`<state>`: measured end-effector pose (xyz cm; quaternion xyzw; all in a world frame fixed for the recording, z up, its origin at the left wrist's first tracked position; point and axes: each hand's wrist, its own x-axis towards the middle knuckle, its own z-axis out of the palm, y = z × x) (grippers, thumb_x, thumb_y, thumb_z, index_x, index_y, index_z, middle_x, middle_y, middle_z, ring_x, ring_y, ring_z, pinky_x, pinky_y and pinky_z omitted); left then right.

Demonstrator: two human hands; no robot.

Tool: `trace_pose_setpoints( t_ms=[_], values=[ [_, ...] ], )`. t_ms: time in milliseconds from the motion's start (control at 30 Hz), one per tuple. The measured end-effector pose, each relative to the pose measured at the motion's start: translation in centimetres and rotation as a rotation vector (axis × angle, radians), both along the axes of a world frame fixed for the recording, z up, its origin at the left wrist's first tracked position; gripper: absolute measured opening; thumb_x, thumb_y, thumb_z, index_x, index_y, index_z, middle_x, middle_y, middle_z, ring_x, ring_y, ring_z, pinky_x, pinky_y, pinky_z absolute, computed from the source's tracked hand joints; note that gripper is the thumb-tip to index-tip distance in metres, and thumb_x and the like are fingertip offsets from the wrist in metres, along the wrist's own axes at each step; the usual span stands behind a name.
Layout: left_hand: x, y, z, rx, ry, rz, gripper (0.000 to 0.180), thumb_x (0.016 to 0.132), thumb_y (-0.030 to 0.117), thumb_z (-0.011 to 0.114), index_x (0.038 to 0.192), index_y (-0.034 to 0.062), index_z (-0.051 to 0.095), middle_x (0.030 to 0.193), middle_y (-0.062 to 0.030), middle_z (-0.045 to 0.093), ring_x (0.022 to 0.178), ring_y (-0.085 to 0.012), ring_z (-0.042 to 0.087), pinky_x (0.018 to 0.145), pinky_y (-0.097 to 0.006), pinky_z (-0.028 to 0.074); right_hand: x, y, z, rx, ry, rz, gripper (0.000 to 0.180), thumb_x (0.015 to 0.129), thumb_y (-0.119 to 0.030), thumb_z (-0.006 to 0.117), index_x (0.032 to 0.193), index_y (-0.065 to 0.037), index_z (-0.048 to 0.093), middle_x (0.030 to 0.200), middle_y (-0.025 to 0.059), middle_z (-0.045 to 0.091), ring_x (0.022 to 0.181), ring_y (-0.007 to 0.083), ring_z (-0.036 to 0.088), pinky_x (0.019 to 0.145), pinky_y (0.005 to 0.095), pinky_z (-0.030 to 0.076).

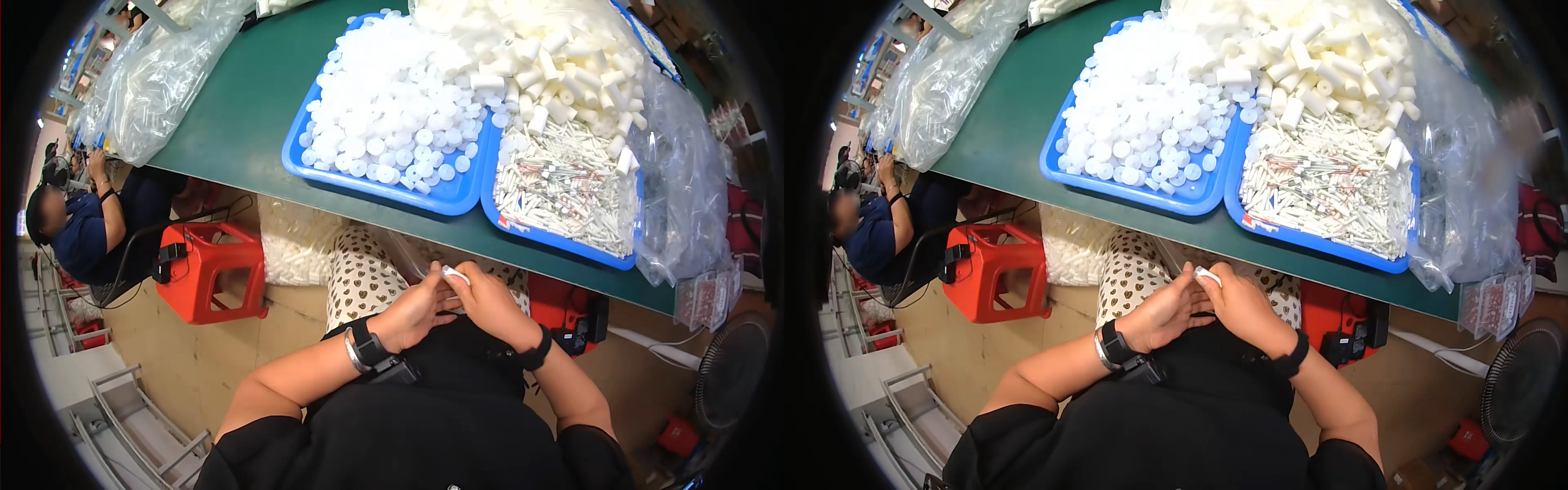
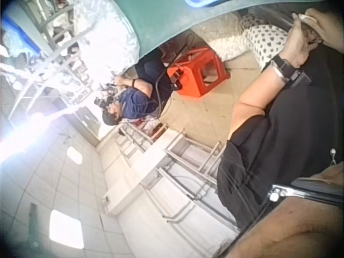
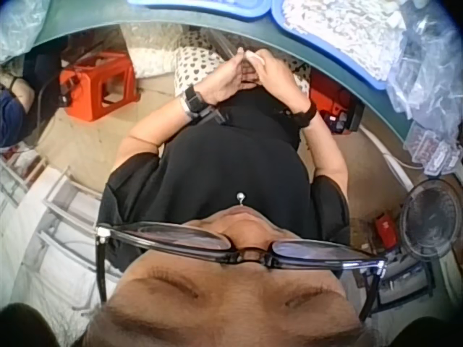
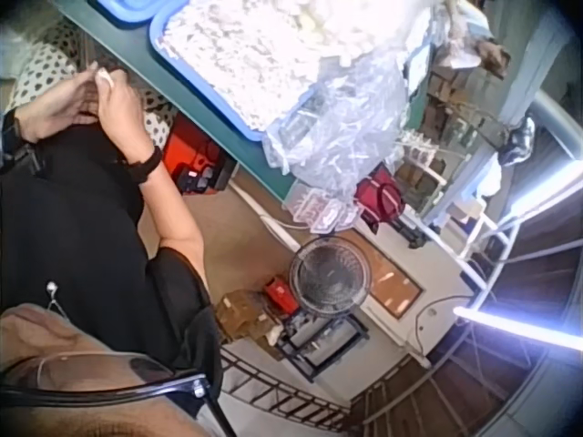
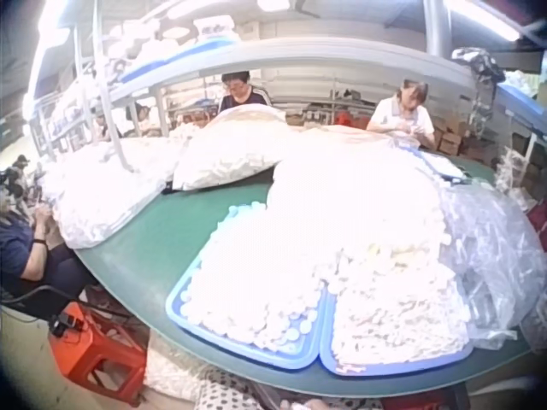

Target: The person repeatedly picks up small white plastic caps and thin white rods from blue trays on a table. They insert the rods into the caps by hand and place the assembled units back into the tray. The process is repetitive and involves handling small parts one at a time.

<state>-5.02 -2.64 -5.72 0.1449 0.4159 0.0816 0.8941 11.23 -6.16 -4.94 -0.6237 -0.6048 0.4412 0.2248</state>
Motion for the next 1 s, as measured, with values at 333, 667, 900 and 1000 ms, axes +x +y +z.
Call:
trace_pose_setpoints(
  t_ms=[333, 667, 900, 1000],
  values=[
    [-2.0, 3.1, -0.3, 0.046, -0.034, 0.015, 0.043, 0.106, 0.032, 0.041, 0.133, -0.0015, 0.046, 0.126, -0.0131, 0.058, 0.111, -0.0212, 0.059, 0.094, -0.037, 0.050, 1.6, 0.7, 2.9, 0.251, -0.175, 0.223, 0.024, 0.094, -0.019, 0.061, 0.107, 0.001, 0.063, 0.089, 0.0170, 0.070, 0.081, 0.0351, 0.069, 0.072, 0.0428, 0.055],
    [1.6, 11.3, 8.2, 1.805, 0.467, -0.027, 0.017, 0.090, 0.006, 0.064, 0.106, -0.0007, 0.065, 0.098, -0.0114, 0.068, 0.087, -0.0245, 0.063, 0.078, -0.036, 0.050, 8.3, 6.0, 8.4, 0.734, -0.804, -0.096, 0.011, 0.082, 0.000, 0.064, 0.093, -0.001, 0.064, 0.089, 0.0120, 0.061, 0.079, 0.0291, 0.062, 0.067, 0.0396, 0.049],
    [2.4, 12.6, 6.9, 2.038, 0.727, -0.299, 0.019, 0.081, 0.004, 0.069, 0.099, 0.0016, 0.065, 0.096, -0.0150, 0.064, 0.093, -0.0350, 0.058, 0.081, -0.043, 0.048, 8.4, 5.7, 8.3, 0.803, -0.658, -0.192, 0.008, 0.084, 0.002, 0.063, 0.092, 0.000, 0.063, 0.091, 0.0137, 0.061, 0.079, 0.0314, 0.063, 0.069, 0.0367, 0.051],
    [2.1, 13.0, 6.9, 2.048, 0.711, -0.312, 0.019, 0.080, 0.005, 0.070, 0.099, 0.0021, 0.065, 0.094, -0.0149, 0.063, 0.092, -0.0351, 0.059, 0.080, -0.043, 0.048, 9.1, 4.8, 8.0, 0.796, -0.490, -0.318, 0.006, 0.091, 0.001, 0.059, 0.097, 0.001, 0.060, 0.098, 0.0134, 0.066, 0.082, 0.0268, 0.068, 0.071, 0.0336, 0.053]
  ],
)
